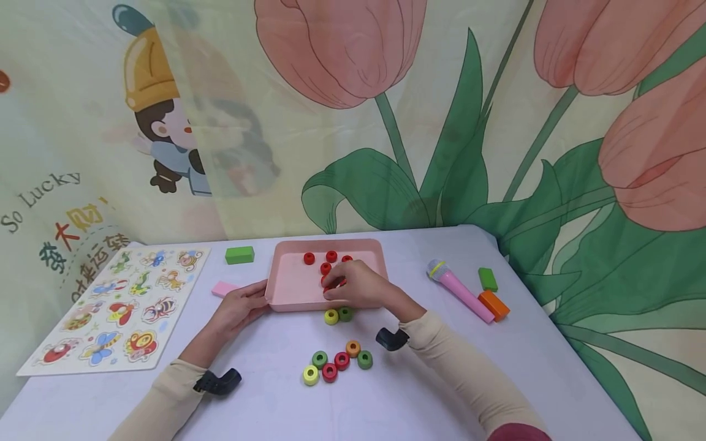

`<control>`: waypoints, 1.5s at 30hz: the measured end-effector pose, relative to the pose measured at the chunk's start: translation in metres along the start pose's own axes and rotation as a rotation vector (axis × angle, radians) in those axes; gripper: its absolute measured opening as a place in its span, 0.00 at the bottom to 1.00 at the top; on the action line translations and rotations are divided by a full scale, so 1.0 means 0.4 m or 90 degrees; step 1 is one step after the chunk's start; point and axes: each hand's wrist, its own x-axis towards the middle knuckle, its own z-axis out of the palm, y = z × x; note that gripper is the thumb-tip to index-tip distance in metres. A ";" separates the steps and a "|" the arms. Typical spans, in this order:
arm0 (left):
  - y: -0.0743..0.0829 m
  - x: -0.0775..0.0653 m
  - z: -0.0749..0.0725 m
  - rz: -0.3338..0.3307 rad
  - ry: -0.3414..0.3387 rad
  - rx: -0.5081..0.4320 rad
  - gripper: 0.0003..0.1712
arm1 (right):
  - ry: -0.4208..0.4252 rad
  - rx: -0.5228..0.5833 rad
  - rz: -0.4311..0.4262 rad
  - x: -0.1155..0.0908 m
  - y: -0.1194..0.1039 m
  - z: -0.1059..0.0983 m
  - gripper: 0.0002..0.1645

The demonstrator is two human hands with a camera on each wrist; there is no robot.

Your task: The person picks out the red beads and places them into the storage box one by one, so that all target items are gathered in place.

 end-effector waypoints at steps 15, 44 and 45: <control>-0.005 0.001 -0.002 -0.010 0.008 0.014 0.31 | -0.027 0.055 0.109 0.157 0.004 -0.007 0.16; -0.006 0.002 0.000 -0.011 0.017 0.024 0.31 | -0.087 -0.001 0.095 0.305 0.056 0.055 0.08; -0.007 0.002 0.000 -0.011 0.018 0.023 0.31 | -0.088 -0.010 0.096 0.306 0.055 0.056 0.08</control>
